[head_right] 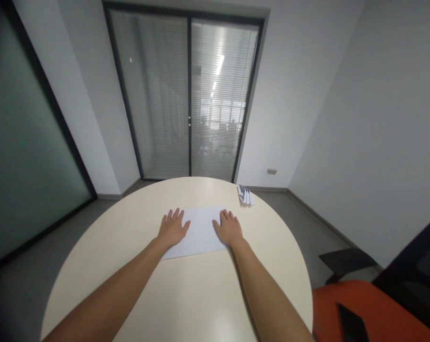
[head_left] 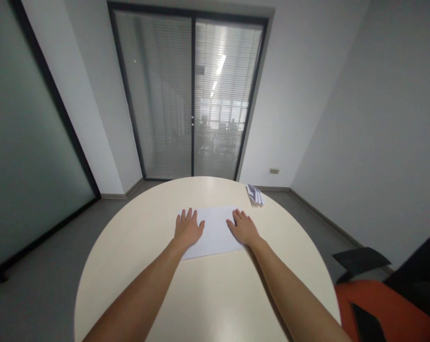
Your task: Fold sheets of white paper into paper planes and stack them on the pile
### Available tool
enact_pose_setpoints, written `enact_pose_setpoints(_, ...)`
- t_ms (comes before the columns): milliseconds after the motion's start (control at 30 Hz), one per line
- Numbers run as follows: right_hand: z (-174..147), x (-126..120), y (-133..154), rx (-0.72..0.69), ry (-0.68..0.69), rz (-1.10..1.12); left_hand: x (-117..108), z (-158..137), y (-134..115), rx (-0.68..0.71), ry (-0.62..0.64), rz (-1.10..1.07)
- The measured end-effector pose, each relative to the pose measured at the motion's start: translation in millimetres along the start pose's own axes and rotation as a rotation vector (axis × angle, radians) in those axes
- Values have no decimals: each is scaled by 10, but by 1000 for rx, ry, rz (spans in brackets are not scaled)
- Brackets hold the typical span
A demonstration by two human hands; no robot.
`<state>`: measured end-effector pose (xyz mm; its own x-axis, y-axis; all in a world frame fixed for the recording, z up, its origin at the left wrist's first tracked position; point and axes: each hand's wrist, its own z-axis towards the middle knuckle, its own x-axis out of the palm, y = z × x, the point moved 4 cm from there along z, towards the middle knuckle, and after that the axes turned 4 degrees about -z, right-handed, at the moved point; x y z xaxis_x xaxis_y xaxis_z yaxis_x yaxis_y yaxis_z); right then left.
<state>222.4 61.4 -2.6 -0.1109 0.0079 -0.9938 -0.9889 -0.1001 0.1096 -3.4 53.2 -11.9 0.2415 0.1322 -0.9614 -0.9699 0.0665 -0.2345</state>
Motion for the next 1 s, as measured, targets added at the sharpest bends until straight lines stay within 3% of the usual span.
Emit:
enact_pose_setpoints(133,-31,-79,-5,25,-71,-35,-76,-58,-66,56,-39,0)
enact_pose_setpoints(267,-112,-186,260,-147,-221,-31,-101,-138,-179,155,-2,-24)
enact_pose_setpoints(433,-163,-67,530,-329,-80,112,-52,-193,-294,300,54,-76)
enact_pose_setpoints(500,-134,-12,479,-303,-5,103,-41,-192,-288,294,69,-82)
enact_pose_setpoints(600,-49,-14,224,-121,11,51,-43,-183,-252,263,91,-78)
enact_pose_setpoints(700,-15,-82,9,47,-38,-7,-52,-178,-233,241,91,-71)
enact_pose_setpoints(767,-49,-146,30,57,-112,-35,-53,-173,-232,221,77,-63)
enact_pose_setpoints(867,-167,-206,321,-99,-208,1,-49,-144,-212,150,36,-42)
enact_pose_setpoints(1000,-303,-127,730,-314,-115,131,-44,-64,-109,25,-12,-11)
